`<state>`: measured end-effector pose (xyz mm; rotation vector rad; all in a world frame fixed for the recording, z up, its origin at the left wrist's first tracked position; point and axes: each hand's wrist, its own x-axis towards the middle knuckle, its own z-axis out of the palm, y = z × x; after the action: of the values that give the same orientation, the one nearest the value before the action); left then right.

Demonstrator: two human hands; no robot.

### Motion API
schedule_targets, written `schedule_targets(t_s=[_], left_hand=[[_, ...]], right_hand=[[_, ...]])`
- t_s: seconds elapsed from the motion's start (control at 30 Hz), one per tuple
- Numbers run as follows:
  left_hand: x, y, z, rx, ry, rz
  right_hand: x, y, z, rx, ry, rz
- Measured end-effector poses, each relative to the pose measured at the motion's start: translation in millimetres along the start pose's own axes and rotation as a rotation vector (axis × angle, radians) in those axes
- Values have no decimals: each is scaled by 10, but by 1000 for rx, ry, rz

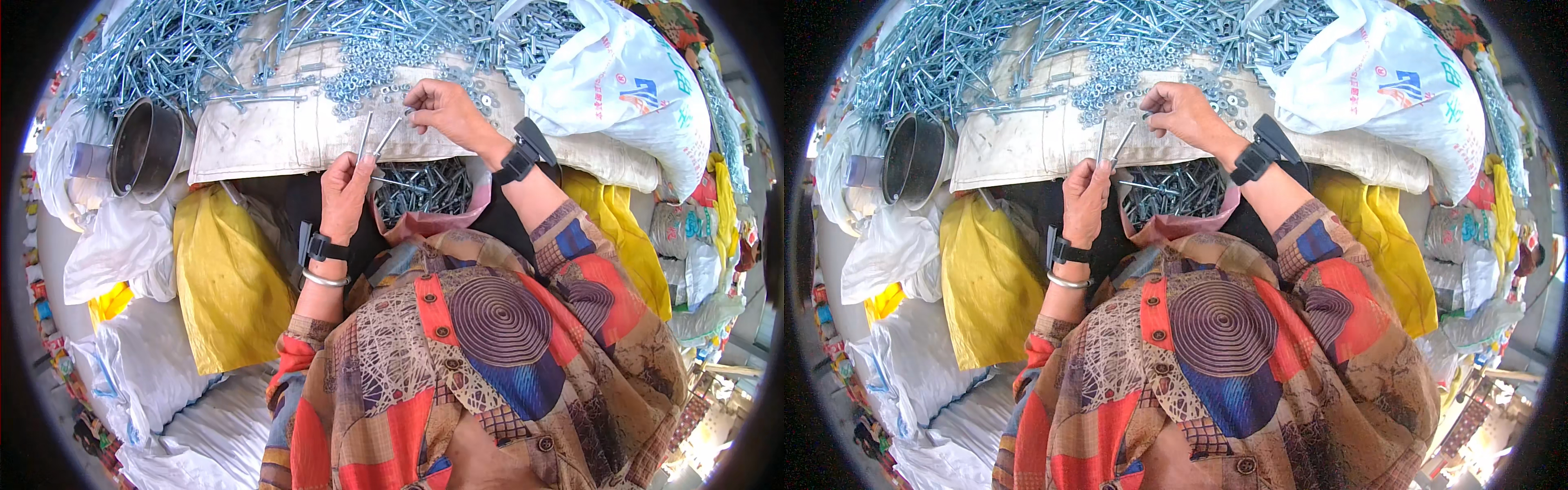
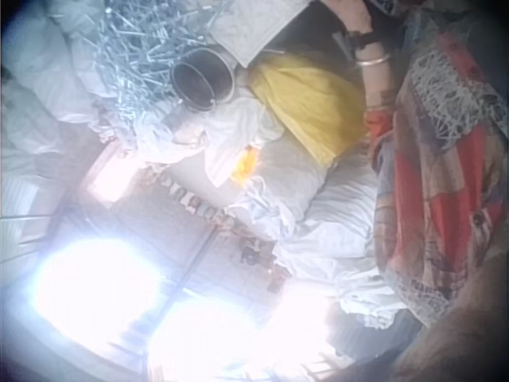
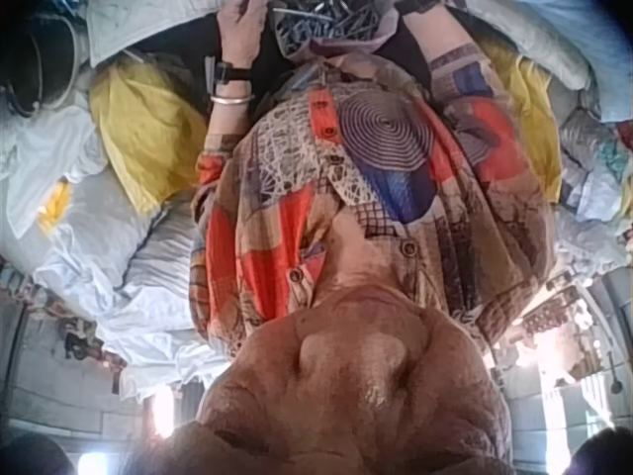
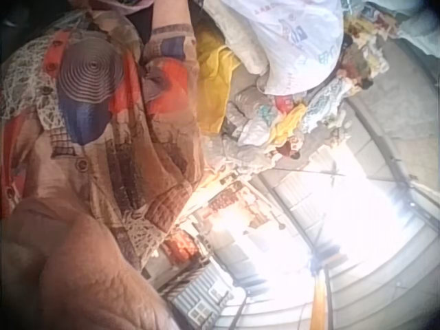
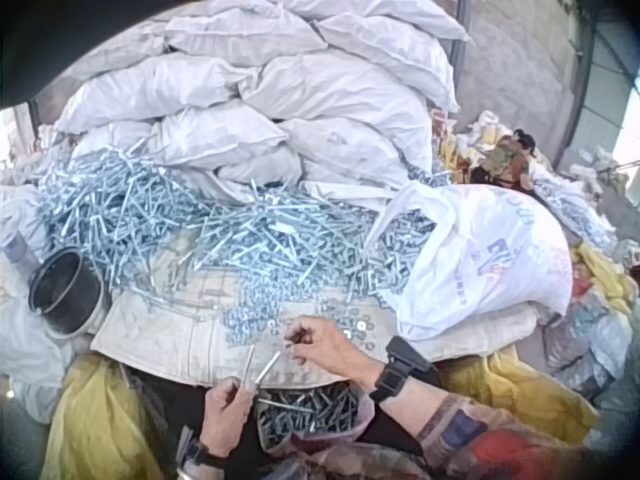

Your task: Assembling long metal bolts by placing a washer on each one and grouping them.

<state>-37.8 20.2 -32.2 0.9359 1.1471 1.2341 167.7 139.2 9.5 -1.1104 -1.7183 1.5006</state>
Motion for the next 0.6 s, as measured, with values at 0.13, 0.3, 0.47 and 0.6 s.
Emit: schedule_targets(t_s=[0.13, 0.3, 0.47, 0.6], left_hand=[[-22, -58, 20, 104, 32, 31], [-25, 8, 89, 280, 84, 183], [-45, 87, 190, 504, 206, 298], [-27, -21, 167, 456, 236, 273]], right_hand=[[-119, -61, 88, 250, 22, -54], [-240, -154, 171, 211, 91, -86], [-325, -92, 316, -35, 247, -258], [-341, -174, 323, -605, 285, -651]])
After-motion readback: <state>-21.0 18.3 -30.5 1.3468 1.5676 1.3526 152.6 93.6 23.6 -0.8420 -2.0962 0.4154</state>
